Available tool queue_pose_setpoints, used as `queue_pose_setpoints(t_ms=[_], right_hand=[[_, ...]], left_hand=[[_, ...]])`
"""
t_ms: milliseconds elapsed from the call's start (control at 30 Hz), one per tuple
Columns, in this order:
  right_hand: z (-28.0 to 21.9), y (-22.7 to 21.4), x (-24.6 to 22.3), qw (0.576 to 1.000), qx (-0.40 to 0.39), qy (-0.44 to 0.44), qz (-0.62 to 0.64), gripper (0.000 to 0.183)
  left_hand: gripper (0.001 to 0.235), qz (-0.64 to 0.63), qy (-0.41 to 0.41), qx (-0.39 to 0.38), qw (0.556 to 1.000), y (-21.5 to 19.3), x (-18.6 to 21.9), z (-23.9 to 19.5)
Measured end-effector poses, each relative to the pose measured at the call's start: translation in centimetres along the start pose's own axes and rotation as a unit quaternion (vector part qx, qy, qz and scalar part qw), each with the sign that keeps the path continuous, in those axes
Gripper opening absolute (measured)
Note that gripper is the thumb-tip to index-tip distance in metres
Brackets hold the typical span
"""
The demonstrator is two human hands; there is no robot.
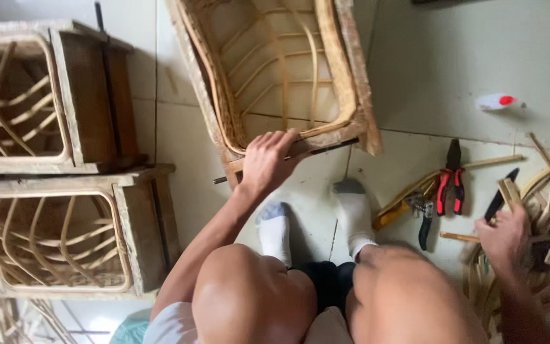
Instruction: The person assembles a rectangular woven basket by inserting curved bamboo strips into a wooden frame, tapping them with a hammer, trimming excess with pliers, and applying glue along the edges to secure the structure.
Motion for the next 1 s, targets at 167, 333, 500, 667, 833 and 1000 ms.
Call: queue_pose_setpoints(t_ms=[167,333,500,667,833,1000], right_hand=[[-2.5,-0.8,-0.1,0.999,0.027,0.016,0.018,0.072],[-2.2,-1.6,-2.2,0.996,0.066,0.007,-0.062,0.041],[-0.5,-1.2,-3.6,0.998,0.023,0.045,0.022,0.033],[-2.3,-3.1,-4.0,0.995,0.093,0.012,0.019,0.028],[-4.9,-6.1,-6.0,0.967,0.231,-0.106,0.001,0.022],[-2.3,-6.8,-5.1,0.964,0.147,-0.062,0.214,0.021]], left_hand=[[0.049,0.009,0.005,-0.020,1.000,0.7,0.7,-2.0],[0.052,-0.007,-0.008,-0.038,0.999,0.8,1.6,-3.7],[0.076,0.036,0.044,0.044,0.997,-0.9,2.8,-4.1],[0.082,0.022,0.106,-0.003,0.994,1.2,4.6,-3.1],[0.065,0.014,0.101,-0.052,0.993,2.6,4.7,-2.3],[0.061,0.010,0.111,-0.006,0.994,1.2,5.2,-2.4]])
Point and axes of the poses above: each hand's wrist, its own z-axis towards the middle knuckle, its own y-axis out of the palm, x = y × z, the point moved 9 cm from there along z, towards the middle knuckle, and after that the axes turned 6 degrees about -x, right-handed, at the moved point
